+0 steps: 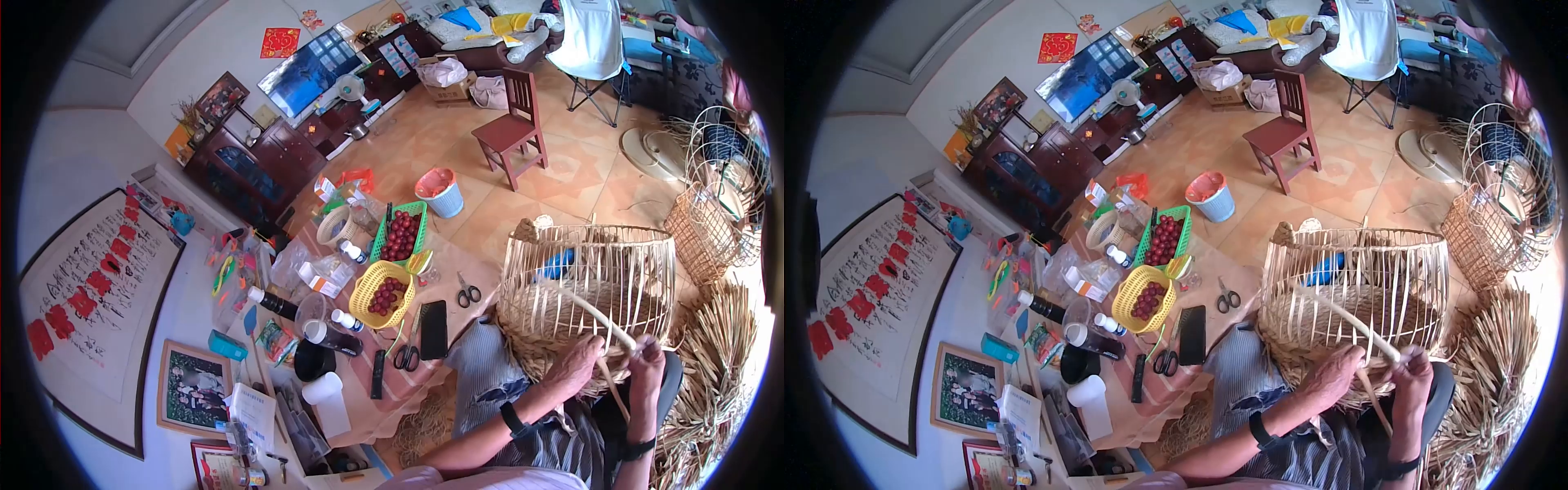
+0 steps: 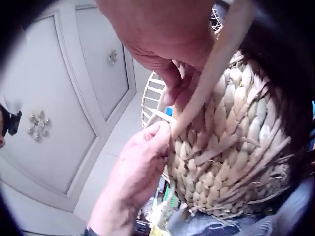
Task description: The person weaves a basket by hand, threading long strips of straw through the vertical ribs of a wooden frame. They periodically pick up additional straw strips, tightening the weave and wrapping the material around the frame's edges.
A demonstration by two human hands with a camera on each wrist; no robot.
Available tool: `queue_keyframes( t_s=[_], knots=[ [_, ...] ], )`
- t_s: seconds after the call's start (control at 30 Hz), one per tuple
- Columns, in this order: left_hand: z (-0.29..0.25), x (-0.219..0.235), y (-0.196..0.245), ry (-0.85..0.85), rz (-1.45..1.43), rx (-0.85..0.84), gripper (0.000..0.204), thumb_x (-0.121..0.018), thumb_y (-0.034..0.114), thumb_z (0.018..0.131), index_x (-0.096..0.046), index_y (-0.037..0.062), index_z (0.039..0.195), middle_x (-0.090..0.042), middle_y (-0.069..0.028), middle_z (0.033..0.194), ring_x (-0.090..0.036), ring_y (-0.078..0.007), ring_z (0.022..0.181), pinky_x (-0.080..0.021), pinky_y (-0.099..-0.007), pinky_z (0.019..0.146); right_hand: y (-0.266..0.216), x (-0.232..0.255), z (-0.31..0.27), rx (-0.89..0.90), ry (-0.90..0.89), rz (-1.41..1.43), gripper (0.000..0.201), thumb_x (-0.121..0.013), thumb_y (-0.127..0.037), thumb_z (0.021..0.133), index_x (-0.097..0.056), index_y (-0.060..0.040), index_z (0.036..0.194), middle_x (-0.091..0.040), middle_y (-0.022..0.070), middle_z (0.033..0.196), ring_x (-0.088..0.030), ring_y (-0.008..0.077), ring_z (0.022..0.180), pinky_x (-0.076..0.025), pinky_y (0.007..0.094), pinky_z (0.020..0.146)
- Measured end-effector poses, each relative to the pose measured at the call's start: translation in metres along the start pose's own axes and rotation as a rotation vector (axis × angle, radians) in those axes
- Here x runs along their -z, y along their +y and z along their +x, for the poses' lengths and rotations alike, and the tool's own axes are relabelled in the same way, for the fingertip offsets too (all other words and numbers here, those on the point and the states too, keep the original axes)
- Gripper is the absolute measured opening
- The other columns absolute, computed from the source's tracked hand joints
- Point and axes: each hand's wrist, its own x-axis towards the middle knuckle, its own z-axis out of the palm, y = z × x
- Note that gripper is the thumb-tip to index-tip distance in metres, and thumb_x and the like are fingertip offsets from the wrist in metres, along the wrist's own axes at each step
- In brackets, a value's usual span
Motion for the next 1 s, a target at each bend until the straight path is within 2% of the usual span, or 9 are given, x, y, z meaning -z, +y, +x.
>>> queue_keyframes(
  t_s=[0.2,0.23,0.37,0.5,0.63,0.73,0.83,0.93,1.0],
  knots=[
    [0.006,0.021,0.008,0.045,-0.107,0.022,0.009,-0.066,0.012,0.100,-0.062,0.0042,0.101,-0.065,-0.0174,0.090,-0.068,-0.0399,0.085,-0.053,-0.0503,0.074,-0.052,-0.056,0.012,-0.048,-0.076,-0.157,0.027,-0.078,-0.003,0.094,-0.061,-0.0060,0.115,-0.065,-0.0003,0.092,-0.058,0.0068,0.067,-0.042,0.0215,0.054],
    [0.005,0.018,0.010,0.123,-0.157,-0.010,0.011,-0.069,0.014,0.099,-0.065,0.0040,0.100,-0.065,-0.0167,0.088,-0.068,-0.0394,0.085,-0.053,-0.0501,0.074,-0.042,-0.051,0.018,0.111,-0.209,-0.250,0.035,-0.084,-0.009,0.092,-0.059,-0.0044,0.117,-0.065,-0.0005,0.093,-0.057,0.0071,0.072,-0.044,0.0229,0.060],
    [0.002,0.014,0.011,0.105,-0.163,-0.038,0.012,-0.071,0.015,0.098,-0.065,0.0042,0.099,-0.064,-0.0158,0.085,-0.068,-0.0383,0.084,-0.053,-0.0498,0.074,-0.038,-0.042,-0.007,0.132,-0.230,-0.855,0.017,-0.080,-0.012,0.097,-0.066,-0.0031,0.102,-0.070,0.0021,0.089,-0.063,0.0107,0.073,-0.052,0.0272,0.066],
    [0.005,0.021,0.009,-0.001,-0.147,0.006,0.015,-0.072,0.016,0.098,-0.063,0.0037,0.096,-0.063,-0.0149,0.086,-0.067,-0.0374,0.085,-0.052,-0.0493,0.074,-0.039,-0.034,-0.022,-0.128,-0.219,-0.051,0.010,-0.069,-0.017,0.103,-0.066,-0.0075,0.101,-0.069,-0.0010,0.086,-0.054,0.0023,0.063,-0.044,0.0198,0.057],
    [0.001,0.013,0.011,0.071,-0.118,-0.018,0.016,-0.071,0.015,0.098,-0.061,0.0038,0.094,-0.063,-0.0147,0.086,-0.066,-0.0383,0.084,-0.051,-0.0499,0.074,-0.047,-0.030,-0.025,-0.293,-0.209,-0.324,0.019,-0.075,-0.021,0.100,-0.064,-0.0079,0.090,-0.066,-0.0015,0.077,-0.054,0.0045,0.061,-0.043,0.0227,0.055],
    [-0.001,0.005,0.006,0.100,-0.082,-0.039,0.013,-0.070,0.014,0.099,-0.061,0.0042,0.096,-0.063,-0.0147,0.087,-0.066,-0.0386,0.085,-0.051,-0.0498,0.076,-0.033,-0.040,-0.012,0.075,-0.228,-0.866,0.032,-0.079,-0.024,0.097,-0.061,-0.0056,0.079,-0.065,-0.0014,0.072,-0.054,0.0090,0.061,-0.042,0.0280,0.056],
    [0.000,0.006,0.003,0.090,-0.105,-0.033,0.012,-0.070,0.013,0.099,-0.062,0.0046,0.097,-0.063,-0.0145,0.086,-0.066,-0.0389,0.086,-0.051,-0.0495,0.076,-0.041,-0.049,-0.008,0.171,-0.220,-1.072,0.027,-0.075,-0.022,0.101,-0.064,-0.0032,0.084,-0.065,-0.0004,0.071,-0.055,0.0084,0.060,-0.043,0.0267,0.055],
    [0.002,0.006,0.004,0.079,-0.083,-0.025,0.011,-0.070,0.013,0.099,-0.062,0.0052,0.097,-0.063,-0.0134,0.086,-0.065,-0.0375,0.085,-0.051,-0.0494,0.076,-0.041,-0.037,-0.014,-0.155,-0.169,-0.594,0.021,-0.068,-0.018,0.105,-0.068,-0.0027,0.091,-0.066,0.0009,0.073,-0.058,0.0094,0.059,-0.046,0.0257,0.055],
    [0.000,0.004,0.005,0.084,-0.074,-0.010,0.012,-0.070,0.014,0.099,-0.061,0.0054,0.096,-0.063,-0.0131,0.086,-0.065,-0.0363,0.084,-0.050,-0.0493,0.076,-0.052,-0.022,-0.029,-0.199,-0.124,-0.171,0.019,-0.067,-0.020,0.105,-0.069,-0.0028,0.098,-0.069,0.0043,0.076,-0.060,0.0087,0.058,-0.045,0.0245,0.050]
  ],
)
